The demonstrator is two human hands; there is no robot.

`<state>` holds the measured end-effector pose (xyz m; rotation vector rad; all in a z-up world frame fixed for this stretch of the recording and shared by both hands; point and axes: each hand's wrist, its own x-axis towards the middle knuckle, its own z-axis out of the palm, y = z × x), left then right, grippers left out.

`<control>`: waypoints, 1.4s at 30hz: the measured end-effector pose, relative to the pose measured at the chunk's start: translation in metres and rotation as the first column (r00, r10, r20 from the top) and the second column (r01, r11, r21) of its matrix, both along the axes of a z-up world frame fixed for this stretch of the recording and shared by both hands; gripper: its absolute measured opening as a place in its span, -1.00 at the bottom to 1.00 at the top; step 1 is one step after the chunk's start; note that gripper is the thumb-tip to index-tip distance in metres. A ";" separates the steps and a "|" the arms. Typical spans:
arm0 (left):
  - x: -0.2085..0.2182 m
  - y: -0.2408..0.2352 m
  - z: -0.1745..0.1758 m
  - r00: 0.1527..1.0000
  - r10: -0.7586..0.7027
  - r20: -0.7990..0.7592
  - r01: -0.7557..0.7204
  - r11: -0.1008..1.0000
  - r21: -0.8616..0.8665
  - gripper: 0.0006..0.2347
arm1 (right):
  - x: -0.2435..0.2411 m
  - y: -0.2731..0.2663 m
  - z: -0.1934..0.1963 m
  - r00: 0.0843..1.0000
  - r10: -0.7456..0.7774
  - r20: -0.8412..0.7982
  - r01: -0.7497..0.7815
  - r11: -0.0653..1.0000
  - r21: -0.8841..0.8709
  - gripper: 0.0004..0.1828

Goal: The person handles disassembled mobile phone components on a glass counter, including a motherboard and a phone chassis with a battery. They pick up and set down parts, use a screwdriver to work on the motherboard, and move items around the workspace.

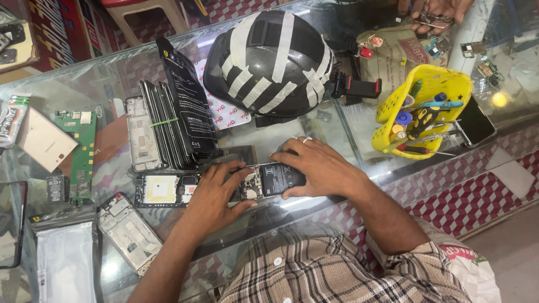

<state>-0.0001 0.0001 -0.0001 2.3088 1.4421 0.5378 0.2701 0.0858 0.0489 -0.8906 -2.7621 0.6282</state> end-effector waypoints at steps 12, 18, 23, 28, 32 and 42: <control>0.000 0.001 0.001 1.000 -0.004 0.014 0.004 1.000 -0.008 -0.40 | 0.001 0.001 -0.001 1.000 0.010 -0.008 -0.010 1.000 0.001 -0.11; 0.000 -0.001 0.000 1.000 -0.004 0.021 0.004 1.000 -0.002 -0.41 | 0.000 0.001 -0.001 1.000 0.002 -0.010 -0.002 1.000 0.001 -0.11; -0.001 -0.003 -0.003 0.999 0.008 0.046 -0.008 1.000 -0.006 -0.41 | -0.003 0.000 -0.004 1.000 0.012 -0.026 -0.011 1.000 0.006 -0.12; 0.002 -0.001 0.002 0.998 0.001 0.059 -0.002 1.000 0.021 -0.39 | -0.002 0.003 0.000 0.999 0.033 -0.021 -0.033 0.999 -0.006 -0.06; -0.004 -0.006 -0.009 0.996 0.019 0.084 -0.017 1.000 -0.025 -0.38 | 0.001 0.008 -0.010 0.990 -0.044 0.134 0.044 0.999 0.002 0.06; -0.014 -0.003 -0.022 0.985 0.024 0.173 -0.021 1.000 -0.022 -0.36 | 0.004 0.010 -0.020 0.985 -0.086 0.153 0.089 0.996 -0.017 -0.03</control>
